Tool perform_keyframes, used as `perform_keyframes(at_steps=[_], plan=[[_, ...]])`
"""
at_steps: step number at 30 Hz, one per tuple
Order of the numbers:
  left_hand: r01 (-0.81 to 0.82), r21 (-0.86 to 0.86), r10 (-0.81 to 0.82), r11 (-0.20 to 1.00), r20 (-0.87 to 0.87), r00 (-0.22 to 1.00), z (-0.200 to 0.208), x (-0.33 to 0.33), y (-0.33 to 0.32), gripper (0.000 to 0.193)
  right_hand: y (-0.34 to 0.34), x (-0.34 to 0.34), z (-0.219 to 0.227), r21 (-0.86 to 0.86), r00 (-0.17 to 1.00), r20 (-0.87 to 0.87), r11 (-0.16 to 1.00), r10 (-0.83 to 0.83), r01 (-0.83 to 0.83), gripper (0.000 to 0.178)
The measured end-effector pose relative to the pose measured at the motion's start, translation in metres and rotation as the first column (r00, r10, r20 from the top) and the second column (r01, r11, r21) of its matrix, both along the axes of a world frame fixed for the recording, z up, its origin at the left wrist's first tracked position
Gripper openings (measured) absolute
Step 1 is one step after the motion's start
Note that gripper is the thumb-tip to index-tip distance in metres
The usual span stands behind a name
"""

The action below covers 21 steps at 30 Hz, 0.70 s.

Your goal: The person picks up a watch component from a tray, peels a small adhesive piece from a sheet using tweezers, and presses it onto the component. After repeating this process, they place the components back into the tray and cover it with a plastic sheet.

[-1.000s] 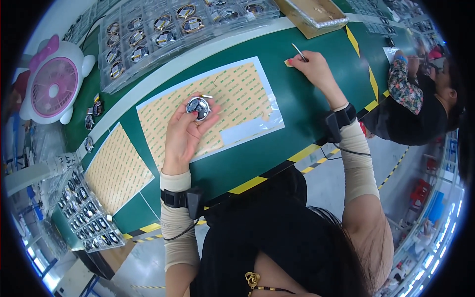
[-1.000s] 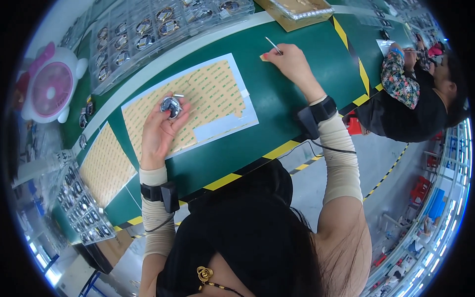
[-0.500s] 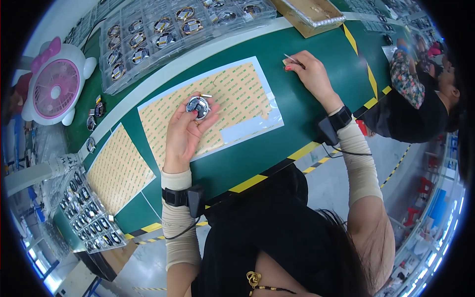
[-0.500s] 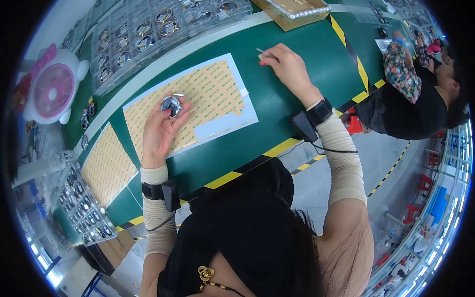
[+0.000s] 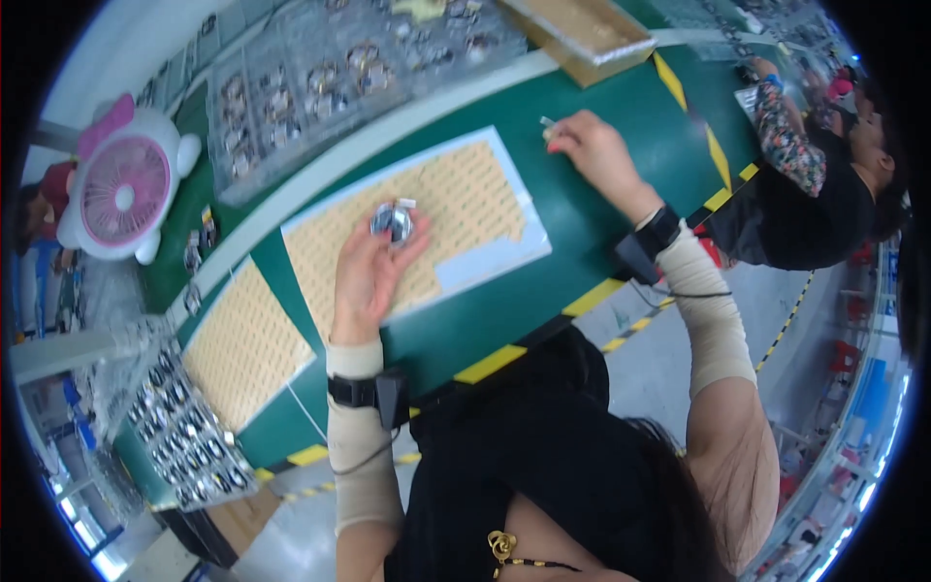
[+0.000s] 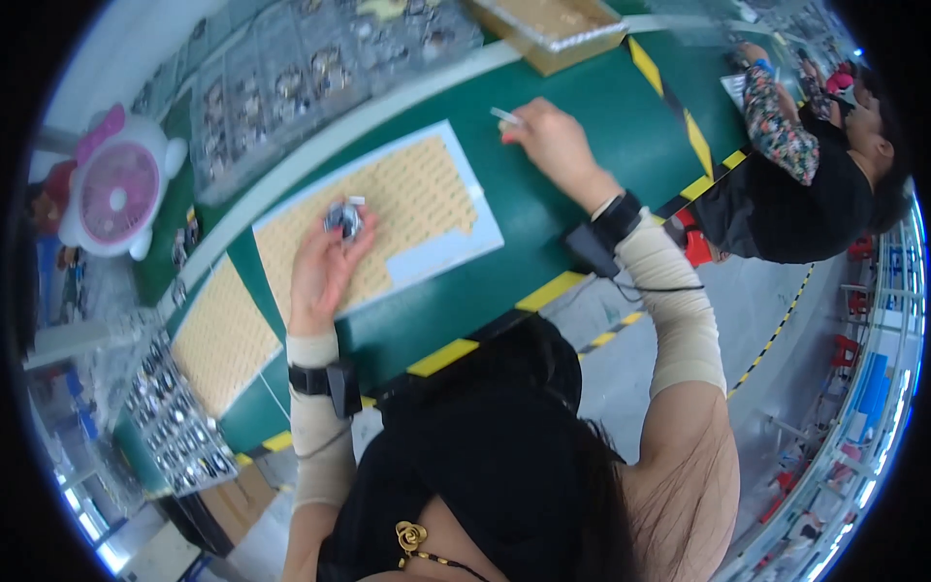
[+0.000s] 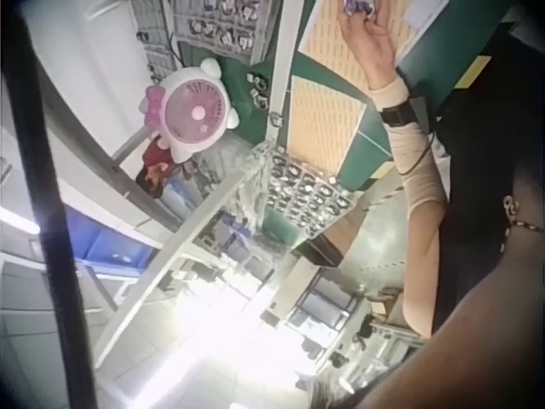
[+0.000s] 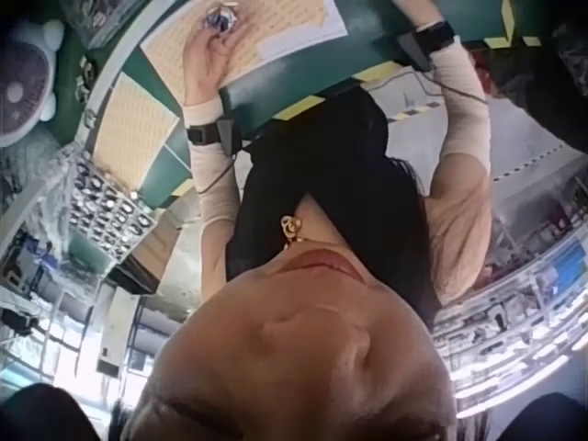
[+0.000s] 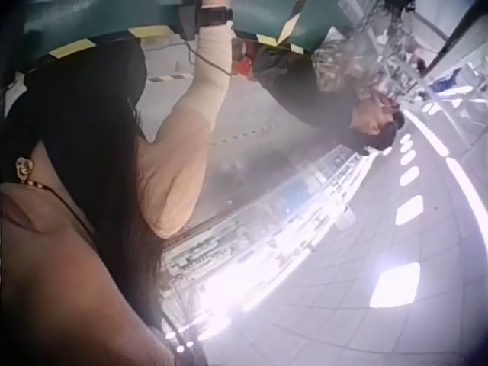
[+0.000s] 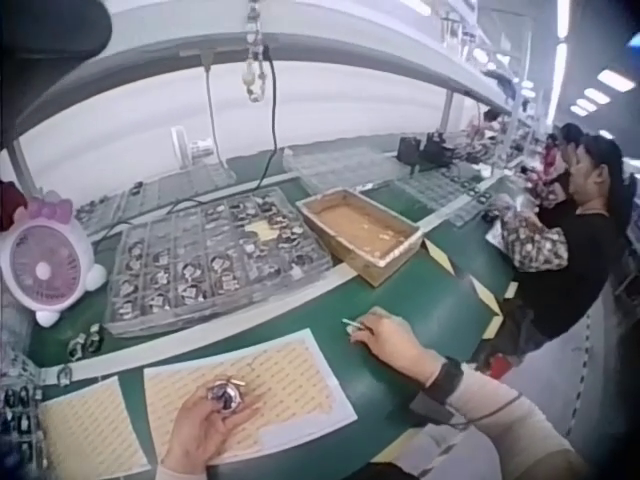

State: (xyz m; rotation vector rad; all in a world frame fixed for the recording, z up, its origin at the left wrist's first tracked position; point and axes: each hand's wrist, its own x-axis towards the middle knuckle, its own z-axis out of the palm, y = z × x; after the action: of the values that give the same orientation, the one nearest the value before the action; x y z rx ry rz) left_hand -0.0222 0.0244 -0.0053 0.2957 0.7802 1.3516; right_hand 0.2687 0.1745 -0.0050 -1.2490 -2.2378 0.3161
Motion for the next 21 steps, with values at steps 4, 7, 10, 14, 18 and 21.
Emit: perform_keyframes(at_steps=[4, 7, 10, 14, 18, 21], plan=[[-0.008, 0.005, 0.008, 1.000, -0.009, 1.000, -0.012, -0.003, 0.004, 0.040, 0.010, -0.002, -0.021, -0.034, 1.000, -0.017, 0.999, 0.009, -0.010, 0.005], [-0.006, 0.037, 0.006, 0.999, -0.019, 1.000, -0.008, -0.012, -0.007, 0.044, 0.001, -0.016, -0.015, -0.055, 0.999, 0.013, 0.998, 0.030, -0.029, 0.011], [0.011, 0.053, -0.012, 0.999, 0.005, 1.000, -0.009, -0.006, -0.008, 0.043, -0.004, -0.005, -0.016, -0.067, 1.000, -0.019, 0.997, 0.024, -0.025, 0.012], [-0.002, 0.035, 0.002, 0.999, -0.002, 1.000, -0.006, -0.001, -0.011, 0.042, -0.014, 0.005, -0.003, -0.051, 0.980, -0.180, 0.994, 0.084, -0.095, 0.016], [-0.002, 0.062, 0.003, 0.998, -0.012, 1.000, -0.008, -0.003, -0.010, 0.040, -0.007, 0.011, 0.009, 0.036, 0.974, 0.058, 0.975, 0.218, -0.220, 0.017], [0.001, 0.073, -0.002, 0.997, 0.012, 1.000, -0.009, -0.006, -0.007, 0.043, 0.001, 0.009, 0.017, 0.036, 0.913, 0.259, 0.942, 0.314, -0.334, 0.015]])
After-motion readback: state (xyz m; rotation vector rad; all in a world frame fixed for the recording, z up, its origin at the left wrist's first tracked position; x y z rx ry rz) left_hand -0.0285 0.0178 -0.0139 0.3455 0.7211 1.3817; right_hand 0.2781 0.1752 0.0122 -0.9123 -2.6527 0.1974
